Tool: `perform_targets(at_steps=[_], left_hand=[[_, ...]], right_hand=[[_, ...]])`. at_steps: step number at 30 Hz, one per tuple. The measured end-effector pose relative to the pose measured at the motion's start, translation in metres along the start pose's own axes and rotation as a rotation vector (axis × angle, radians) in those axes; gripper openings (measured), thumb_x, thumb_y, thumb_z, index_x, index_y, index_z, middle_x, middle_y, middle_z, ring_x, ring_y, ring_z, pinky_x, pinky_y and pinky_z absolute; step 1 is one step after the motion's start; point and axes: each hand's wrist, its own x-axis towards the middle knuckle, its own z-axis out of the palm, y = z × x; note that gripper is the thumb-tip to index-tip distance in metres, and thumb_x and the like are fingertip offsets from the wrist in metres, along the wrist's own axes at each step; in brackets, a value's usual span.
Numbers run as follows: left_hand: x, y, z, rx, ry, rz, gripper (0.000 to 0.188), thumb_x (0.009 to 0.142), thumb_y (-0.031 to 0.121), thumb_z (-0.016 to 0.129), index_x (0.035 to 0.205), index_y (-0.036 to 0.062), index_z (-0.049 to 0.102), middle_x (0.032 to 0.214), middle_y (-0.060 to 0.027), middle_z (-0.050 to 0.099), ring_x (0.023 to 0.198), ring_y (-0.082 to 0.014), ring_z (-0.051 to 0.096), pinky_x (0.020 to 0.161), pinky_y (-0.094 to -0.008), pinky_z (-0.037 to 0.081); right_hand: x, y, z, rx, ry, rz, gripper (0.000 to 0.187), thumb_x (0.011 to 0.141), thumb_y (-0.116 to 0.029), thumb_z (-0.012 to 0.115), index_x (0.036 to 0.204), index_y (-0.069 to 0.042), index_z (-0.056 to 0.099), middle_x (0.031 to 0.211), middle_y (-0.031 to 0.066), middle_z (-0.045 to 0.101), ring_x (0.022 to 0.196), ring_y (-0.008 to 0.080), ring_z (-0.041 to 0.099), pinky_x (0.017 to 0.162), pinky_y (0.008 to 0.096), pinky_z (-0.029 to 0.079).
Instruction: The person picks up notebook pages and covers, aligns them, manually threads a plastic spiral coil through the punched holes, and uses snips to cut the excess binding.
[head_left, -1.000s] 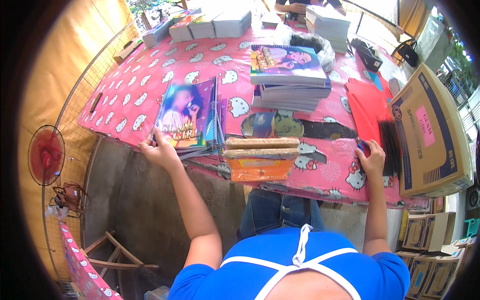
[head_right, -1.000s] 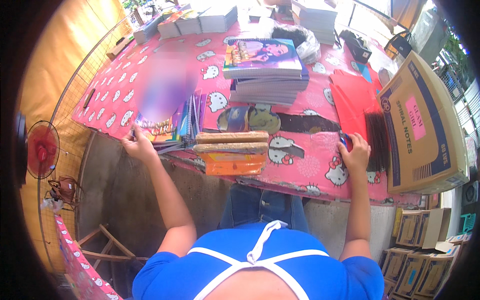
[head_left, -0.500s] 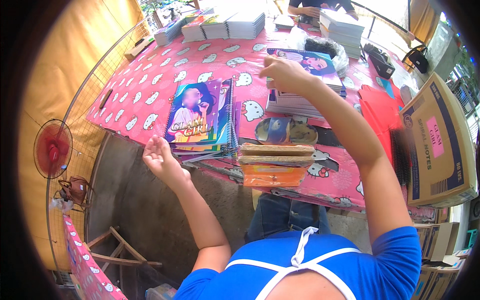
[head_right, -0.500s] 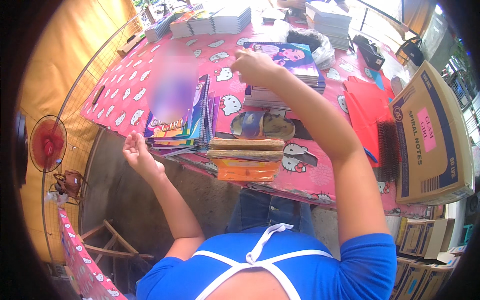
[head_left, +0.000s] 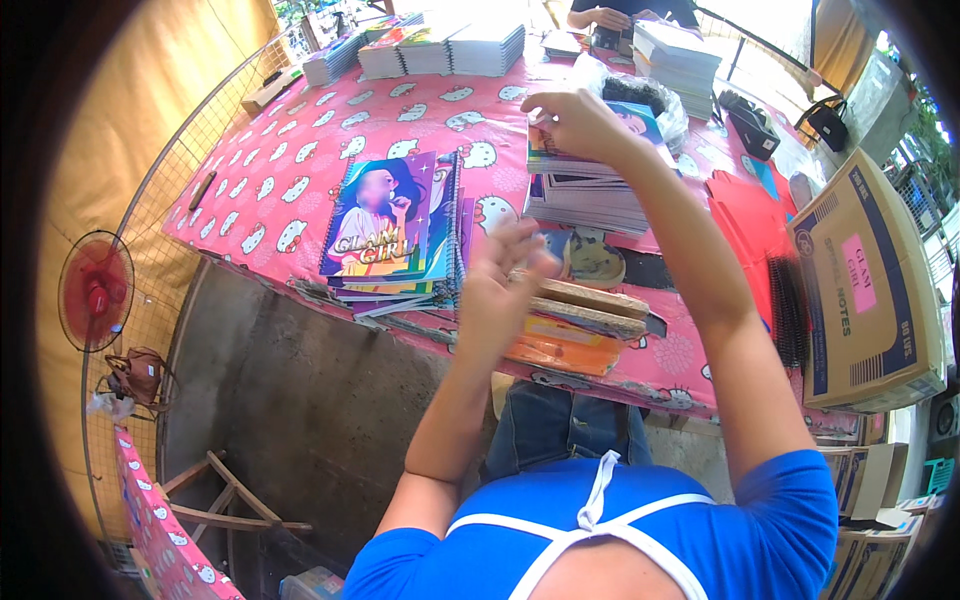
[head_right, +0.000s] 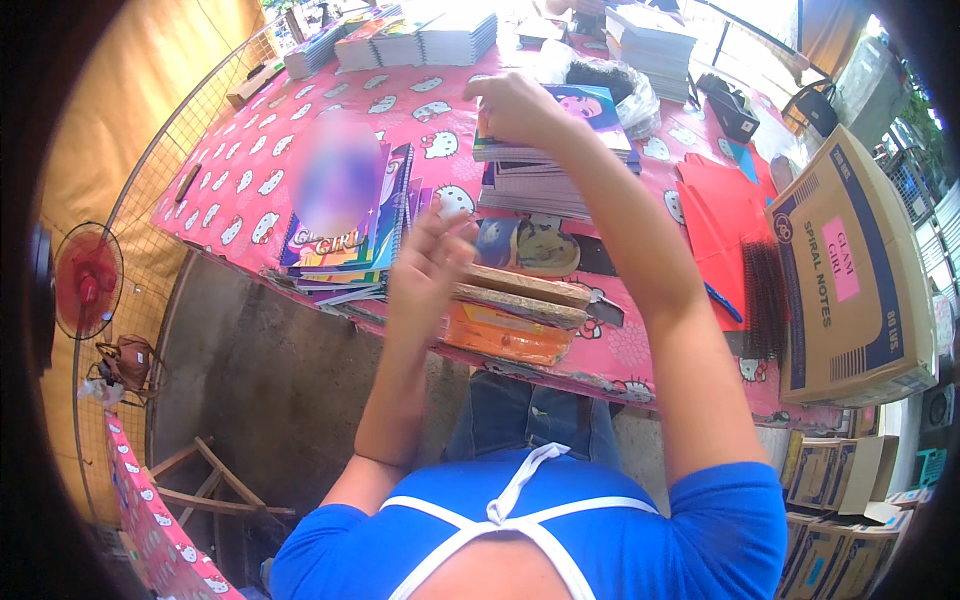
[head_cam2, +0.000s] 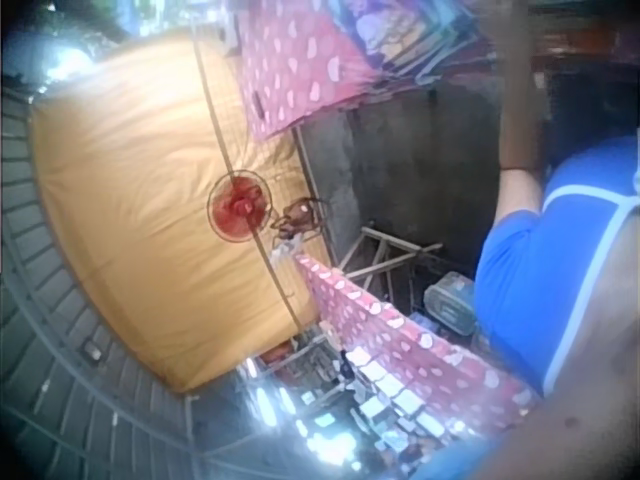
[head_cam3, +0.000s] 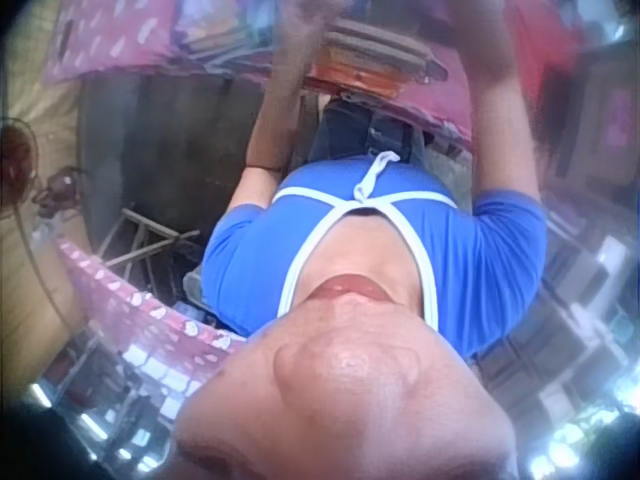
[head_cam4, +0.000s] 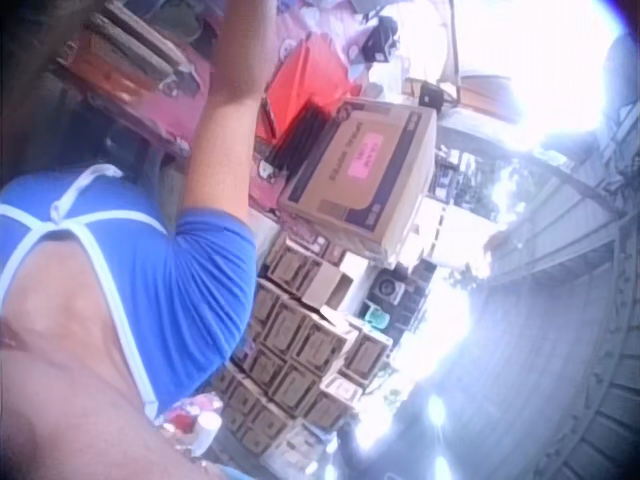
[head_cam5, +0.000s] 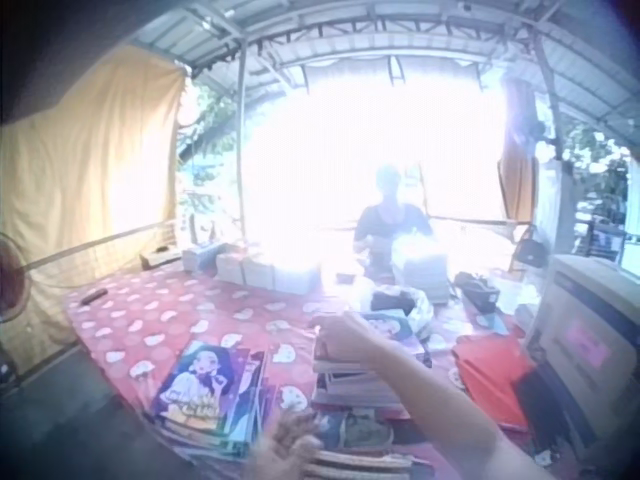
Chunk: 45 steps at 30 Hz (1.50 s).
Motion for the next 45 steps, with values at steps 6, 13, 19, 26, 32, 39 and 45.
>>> perform_targets(at_steps=[6,13,19,26,32,39,45], left_hand=[[0.055,-0.014,-0.051,-0.407,0.006,-0.172,0.013,0.091,0.008,0.058,0.101,-0.0001,0.055,0.093,-0.0108,0.065,0.080,-0.0181,0.064,0.077,-0.0331,0.054],[0.018,0.059,-0.023,-0.004,-0.311,0.157,0.021,0.087,0.005,0.065,0.106,-0.0023,0.058,0.092,-0.0072,0.065,0.083,-0.0124,0.063,0.075,-0.0277,0.053],[0.010,0.063,-0.010,0.181,-0.275,0.135,0.043,0.077,-0.002,0.072,0.117,-0.0001,0.055,0.105,-0.0098,0.064,0.096,-0.0153,0.061,0.079,-0.0252,0.052],[-0.025,-0.015,-0.029,0.140,0.179,0.103,0.078,0.067,0.004,0.081,0.134,-0.0009,0.040,0.127,-0.0147,0.050,0.119,-0.0218,0.047,0.101,-0.0336,0.038],[-0.028,-0.016,-0.030,-0.093,0.099,-0.048,0.082,0.074,0.018,0.079,0.139,-0.0013,0.034,0.137,-0.0119,0.043,0.129,-0.0223,0.039,0.103,-0.0324,0.034],[-0.035,0.022,0.039,0.734,0.035,0.664,0.069,0.080,0.022,0.071,0.139,0.0047,0.040,0.150,-0.0153,0.025,0.139,-0.0260,0.023,0.112,-0.0454,0.012],[-0.037,0.019,0.067,1.301,-0.292,0.642,0.046,0.087,0.035,0.062,0.126,0.0107,0.057,0.140,-0.0130,0.042,0.132,-0.0265,0.035,0.110,-0.0523,0.011]], right_hand=[[-0.146,-0.094,0.009,0.044,0.022,-0.521,0.043,0.073,-0.006,0.069,0.115,-0.008,0.061,0.109,0.0112,0.065,0.093,0.0247,0.066,0.079,0.0345,0.054],[-0.249,-0.033,-0.003,0.687,0.450,0.251,0.046,0.075,-0.001,0.074,0.118,0.001,0.055,0.114,0.0114,0.063,0.100,0.0154,0.061,0.084,0.0302,0.048],[-0.286,-0.035,0.046,0.703,0.478,0.346,0.033,0.080,0.006,0.068,0.109,0.001,0.054,0.099,0.0088,0.065,0.093,0.0192,0.063,0.084,0.0338,0.051],[-0.316,-0.047,0.075,0.479,0.445,0.392,0.079,0.077,-0.012,0.072,0.141,0.004,0.029,0.134,0.0246,0.045,0.124,0.0333,0.046,0.101,0.0396,0.039],[-0.314,-0.032,0.045,0.216,0.438,0.165,0.084,0.073,-0.024,0.079,0.140,0.001,0.034,0.126,0.0240,0.054,0.112,0.0321,0.058,0.093,0.0376,0.046],[-0.338,0.203,-0.072,-0.723,0.357,0.961,0.036,0.073,-0.031,0.077,0.084,0.000,0.064,0.090,0.0216,0.067,0.084,0.0370,0.065,0.075,0.0437,0.052],[-0.337,0.215,-0.092,-0.616,0.293,1.037,0.025,0.086,-0.023,0.060,0.092,0.000,0.067,0.092,0.0227,0.066,0.093,0.0390,0.064,0.081,0.0464,0.051]])
